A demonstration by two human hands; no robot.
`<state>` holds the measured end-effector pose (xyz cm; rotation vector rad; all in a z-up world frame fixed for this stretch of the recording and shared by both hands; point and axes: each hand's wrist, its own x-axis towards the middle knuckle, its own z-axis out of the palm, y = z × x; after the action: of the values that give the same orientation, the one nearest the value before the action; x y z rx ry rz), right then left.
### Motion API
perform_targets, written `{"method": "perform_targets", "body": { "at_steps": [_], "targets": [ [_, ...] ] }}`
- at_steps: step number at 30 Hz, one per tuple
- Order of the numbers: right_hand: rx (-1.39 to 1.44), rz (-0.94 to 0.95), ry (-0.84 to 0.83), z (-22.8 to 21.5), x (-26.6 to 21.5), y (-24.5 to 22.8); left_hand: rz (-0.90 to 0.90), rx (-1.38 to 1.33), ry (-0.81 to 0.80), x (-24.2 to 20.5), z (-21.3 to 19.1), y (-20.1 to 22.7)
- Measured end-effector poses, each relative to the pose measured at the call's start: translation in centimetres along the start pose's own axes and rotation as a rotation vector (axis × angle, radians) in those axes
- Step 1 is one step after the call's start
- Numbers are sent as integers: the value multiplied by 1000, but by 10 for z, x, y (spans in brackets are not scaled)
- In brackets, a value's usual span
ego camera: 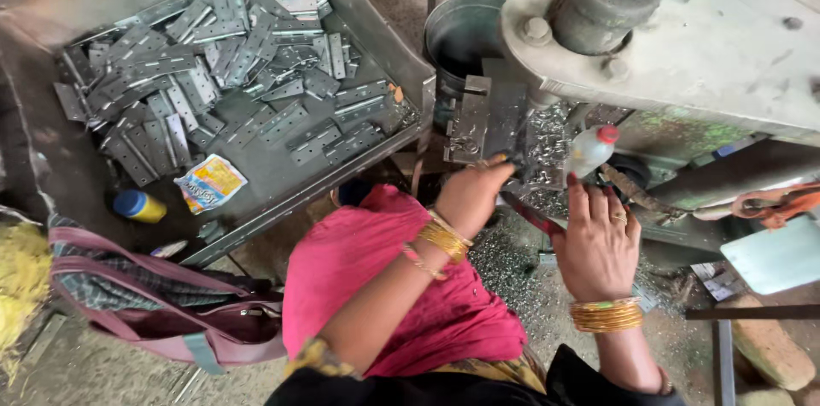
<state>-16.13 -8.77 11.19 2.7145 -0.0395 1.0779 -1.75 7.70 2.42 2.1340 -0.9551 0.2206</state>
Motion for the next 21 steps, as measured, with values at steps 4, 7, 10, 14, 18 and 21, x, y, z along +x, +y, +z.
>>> {"method": "perform_targets", "body": {
  "at_steps": [4, 7, 10, 14, 18, 21],
  "targets": [
    [99, 411, -1083, -6, -21, -1, -6, 455, -24, -5, 37, 26],
    [169, 433, -1095, 12, -41, -1, -121, 456, -134, 16, 45, 27],
    [204, 361, -1162, 44, -66, 6, -155, 656, -231, 31, 43, 23],
    [288, 362, -1135, 105, -103, 26, -159, 783, -332, 56, 42, 17],
    [558, 681, -1046, 134, -189, -8, -168, 799, -243, 44, 49, 19],
    [614, 693, -872, 144, -219, -21, -166, 674, -158, 45, 49, 20]
  ]
}}
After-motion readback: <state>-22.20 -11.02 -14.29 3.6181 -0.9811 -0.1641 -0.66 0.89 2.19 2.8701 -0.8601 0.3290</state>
